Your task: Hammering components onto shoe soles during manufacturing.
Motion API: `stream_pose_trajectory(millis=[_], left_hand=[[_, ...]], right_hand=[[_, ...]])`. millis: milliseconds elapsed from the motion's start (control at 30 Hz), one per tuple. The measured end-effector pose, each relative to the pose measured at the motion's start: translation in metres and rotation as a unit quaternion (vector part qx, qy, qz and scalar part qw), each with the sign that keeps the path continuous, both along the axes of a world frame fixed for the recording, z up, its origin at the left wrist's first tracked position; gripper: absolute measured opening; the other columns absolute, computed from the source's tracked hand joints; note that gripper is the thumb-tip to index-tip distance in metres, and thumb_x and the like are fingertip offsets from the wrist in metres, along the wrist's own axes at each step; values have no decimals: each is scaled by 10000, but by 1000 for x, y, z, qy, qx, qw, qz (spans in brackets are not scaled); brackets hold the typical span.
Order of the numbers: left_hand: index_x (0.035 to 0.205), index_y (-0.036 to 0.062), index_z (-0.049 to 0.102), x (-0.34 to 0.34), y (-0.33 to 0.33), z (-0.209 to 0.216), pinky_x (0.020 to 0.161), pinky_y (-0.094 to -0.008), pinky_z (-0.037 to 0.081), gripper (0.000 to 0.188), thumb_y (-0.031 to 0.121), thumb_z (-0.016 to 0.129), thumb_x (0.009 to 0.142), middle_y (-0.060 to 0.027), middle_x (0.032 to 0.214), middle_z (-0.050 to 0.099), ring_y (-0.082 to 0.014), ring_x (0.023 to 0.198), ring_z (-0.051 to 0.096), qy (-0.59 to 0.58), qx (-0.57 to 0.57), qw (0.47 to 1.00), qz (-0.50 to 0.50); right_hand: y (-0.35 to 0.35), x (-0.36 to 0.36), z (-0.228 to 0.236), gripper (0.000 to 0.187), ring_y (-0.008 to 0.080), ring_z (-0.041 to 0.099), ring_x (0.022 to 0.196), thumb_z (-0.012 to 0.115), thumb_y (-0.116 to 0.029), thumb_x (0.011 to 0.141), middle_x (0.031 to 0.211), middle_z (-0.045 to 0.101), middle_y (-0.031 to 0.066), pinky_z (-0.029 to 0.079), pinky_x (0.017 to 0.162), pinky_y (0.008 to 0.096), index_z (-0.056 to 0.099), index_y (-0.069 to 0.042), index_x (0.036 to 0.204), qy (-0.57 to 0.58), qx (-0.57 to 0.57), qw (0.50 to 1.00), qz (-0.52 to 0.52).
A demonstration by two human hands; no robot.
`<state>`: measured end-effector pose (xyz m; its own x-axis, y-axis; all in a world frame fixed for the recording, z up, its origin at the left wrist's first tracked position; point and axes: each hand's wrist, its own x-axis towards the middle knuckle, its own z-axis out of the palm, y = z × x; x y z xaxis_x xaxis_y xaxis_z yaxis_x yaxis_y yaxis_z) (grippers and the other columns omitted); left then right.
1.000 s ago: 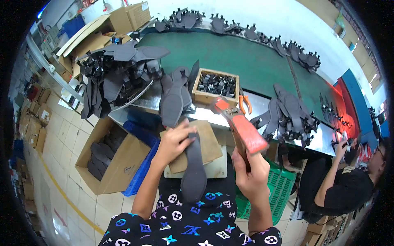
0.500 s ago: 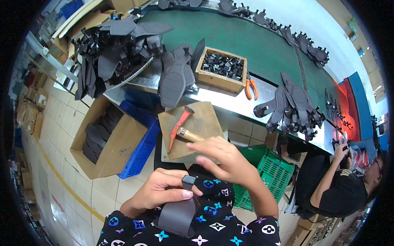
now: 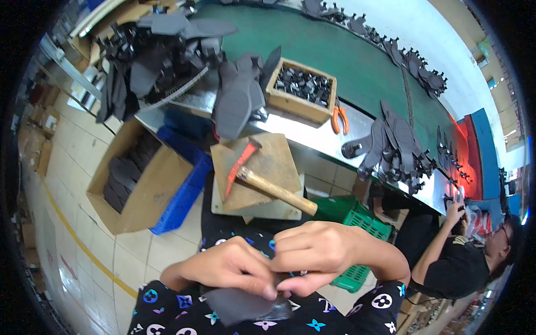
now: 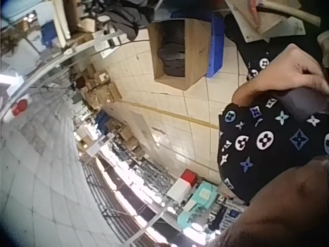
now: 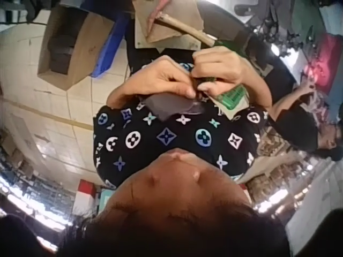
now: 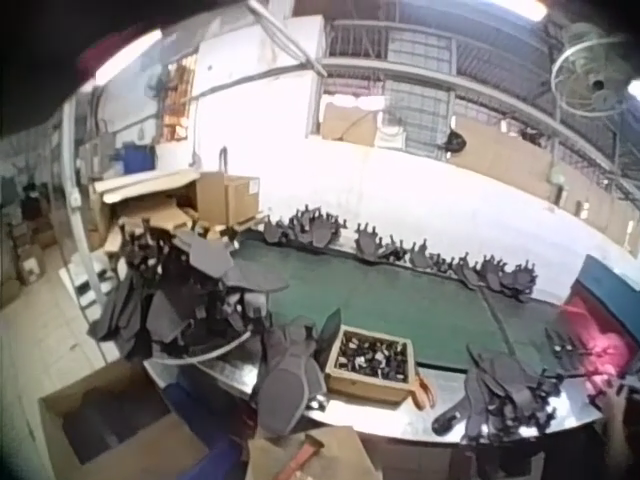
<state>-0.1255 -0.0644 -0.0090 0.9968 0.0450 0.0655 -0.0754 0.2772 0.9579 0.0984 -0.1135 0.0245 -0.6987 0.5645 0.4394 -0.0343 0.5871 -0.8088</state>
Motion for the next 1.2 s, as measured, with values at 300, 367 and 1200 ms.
stream_pose_trajectory(millis=[300,367,1200], left_hand=[[1357,6,509,-1,2,-28,1001,-310,440,496,152,710,928,-76,1195,631,-145,1116,573,148,-20,971,186],[1308,-28,588,16,36,-15,1009,-338,459,431,171,689,939,-114,1216,663,-197,1141,608,126,152,912,360],[1544,160,345,69,323,-109,1177,-534,255,773,192,581,809,-231,1612,233,-441,1490,187,247,632,715,171]], right_hand=[[-35,59,-27,248,170,609,673,721,-239,862,745,616,66,462,570,272,649,-2,881,-51,-72,877,-472],[-46,72,-59,232,134,616,673,661,-226,930,748,632,56,472,589,245,654,4,909,-40,-39,833,-550],[-70,125,-137,164,207,580,620,654,-143,919,736,569,112,469,577,340,624,17,914,2,-3,508,-861]])
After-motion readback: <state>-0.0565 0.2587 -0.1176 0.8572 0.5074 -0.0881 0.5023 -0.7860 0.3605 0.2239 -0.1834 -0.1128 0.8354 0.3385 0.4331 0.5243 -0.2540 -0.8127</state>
